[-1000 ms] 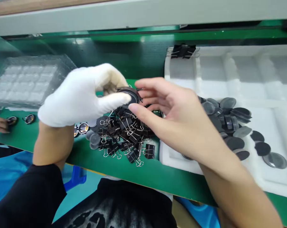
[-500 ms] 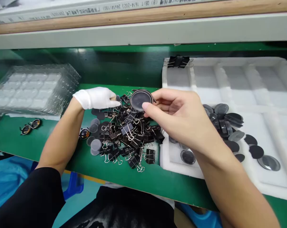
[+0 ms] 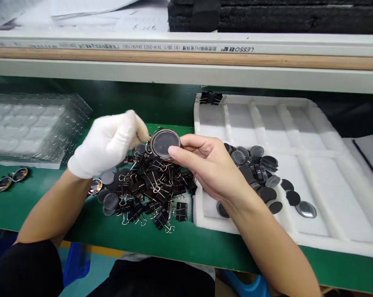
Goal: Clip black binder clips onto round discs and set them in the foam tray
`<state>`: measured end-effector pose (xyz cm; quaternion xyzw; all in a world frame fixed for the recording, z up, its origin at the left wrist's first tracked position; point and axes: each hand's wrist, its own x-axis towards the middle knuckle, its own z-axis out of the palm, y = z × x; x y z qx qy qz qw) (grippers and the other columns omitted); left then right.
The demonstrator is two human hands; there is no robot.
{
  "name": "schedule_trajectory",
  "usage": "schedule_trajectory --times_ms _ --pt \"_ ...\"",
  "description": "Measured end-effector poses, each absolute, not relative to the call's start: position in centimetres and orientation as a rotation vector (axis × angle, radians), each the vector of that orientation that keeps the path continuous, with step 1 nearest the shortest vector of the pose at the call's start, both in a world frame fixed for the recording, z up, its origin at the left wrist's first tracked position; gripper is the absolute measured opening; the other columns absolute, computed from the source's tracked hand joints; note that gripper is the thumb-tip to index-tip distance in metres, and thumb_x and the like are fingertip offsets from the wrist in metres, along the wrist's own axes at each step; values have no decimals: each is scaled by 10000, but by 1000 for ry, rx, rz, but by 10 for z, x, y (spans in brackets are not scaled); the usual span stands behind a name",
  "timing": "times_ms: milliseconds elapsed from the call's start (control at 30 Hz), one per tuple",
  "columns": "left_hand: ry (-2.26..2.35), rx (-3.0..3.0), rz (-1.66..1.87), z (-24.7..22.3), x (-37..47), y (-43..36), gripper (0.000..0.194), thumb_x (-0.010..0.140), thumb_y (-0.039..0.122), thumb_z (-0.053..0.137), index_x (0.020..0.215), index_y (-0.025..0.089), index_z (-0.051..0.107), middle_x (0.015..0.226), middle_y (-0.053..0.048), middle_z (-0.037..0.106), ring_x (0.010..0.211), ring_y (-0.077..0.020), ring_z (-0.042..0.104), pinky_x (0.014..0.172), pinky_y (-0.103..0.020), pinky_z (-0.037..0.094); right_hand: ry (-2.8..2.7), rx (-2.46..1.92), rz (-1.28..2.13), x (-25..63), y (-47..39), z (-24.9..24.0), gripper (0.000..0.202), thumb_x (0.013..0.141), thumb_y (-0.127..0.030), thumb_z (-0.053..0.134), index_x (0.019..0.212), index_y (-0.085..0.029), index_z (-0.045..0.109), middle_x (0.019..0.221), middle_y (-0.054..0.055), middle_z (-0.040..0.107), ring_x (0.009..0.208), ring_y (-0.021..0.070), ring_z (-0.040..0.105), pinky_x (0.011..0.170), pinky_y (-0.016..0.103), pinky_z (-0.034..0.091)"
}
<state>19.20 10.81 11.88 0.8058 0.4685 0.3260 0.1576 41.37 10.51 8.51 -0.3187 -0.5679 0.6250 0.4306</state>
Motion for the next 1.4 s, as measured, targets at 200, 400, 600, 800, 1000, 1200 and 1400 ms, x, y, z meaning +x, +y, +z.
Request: schedule_trajectory --times_ms 200,400,600,800,1000,1200,1400 --pt "1270 2420 596 113 190 114 428 949 456 448 603 211 394 531 42 366 501 -107 333 534 -300 263 -1406 -738 1620 416 103 91 106 833 -324 812 888 -234 803 942 46 770 880 183 726 892 373 638" --pt "1330 2357 692 115 196 110 432 829 448 579 576 210 322 536 66 235 537 -94 222 520 -284 229 -1389 -788 1665 415 104 94 165 814 -372 814 861 -218 778 990 61 771 933 217 736 910 416 646" --pt "1273 2053 458 121 193 113 344 810 462 577 624 211 434 586 48 418 537 -101 368 478 -259 286 -1507 -820 1528 418 106 89 193 804 -381 830 874 -211 771 907 49 762 858 207 729 827 378 634" --pt "1216 1986 437 119 193 115 348 846 486 561 665 217 436 635 43 437 568 -107 387 484 -250 306 -1579 -821 1369 424 105 90 137 809 -330 834 884 -232 775 871 20 738 810 173 675 751 301 557" --pt "1203 1993 487 115 198 110 366 815 466 595 618 211 422 578 51 386 532 -96 349 467 -249 279 -1617 -806 1440 430 106 92 113 828 -325 817 871 -236 762 850 16 726 764 161 647 725 296 535" --pt "1304 2029 604 115 199 112 371 786 446 572 559 199 414 518 52 375 501 -83 337 454 -243 261 -1626 -852 1275 434 108 98 100 869 -333 779 896 -239 755 910 22 747 866 177 698 808 317 581" --pt "1310 2009 641 116 200 111 374 799 457 540 555 196 430 500 55 363 481 -76 317 445 -233 258 -1710 -1037 964 451 111 120 143 888 -360 749 875 -222 712 776 26 723 691 180 711 672 334 618"
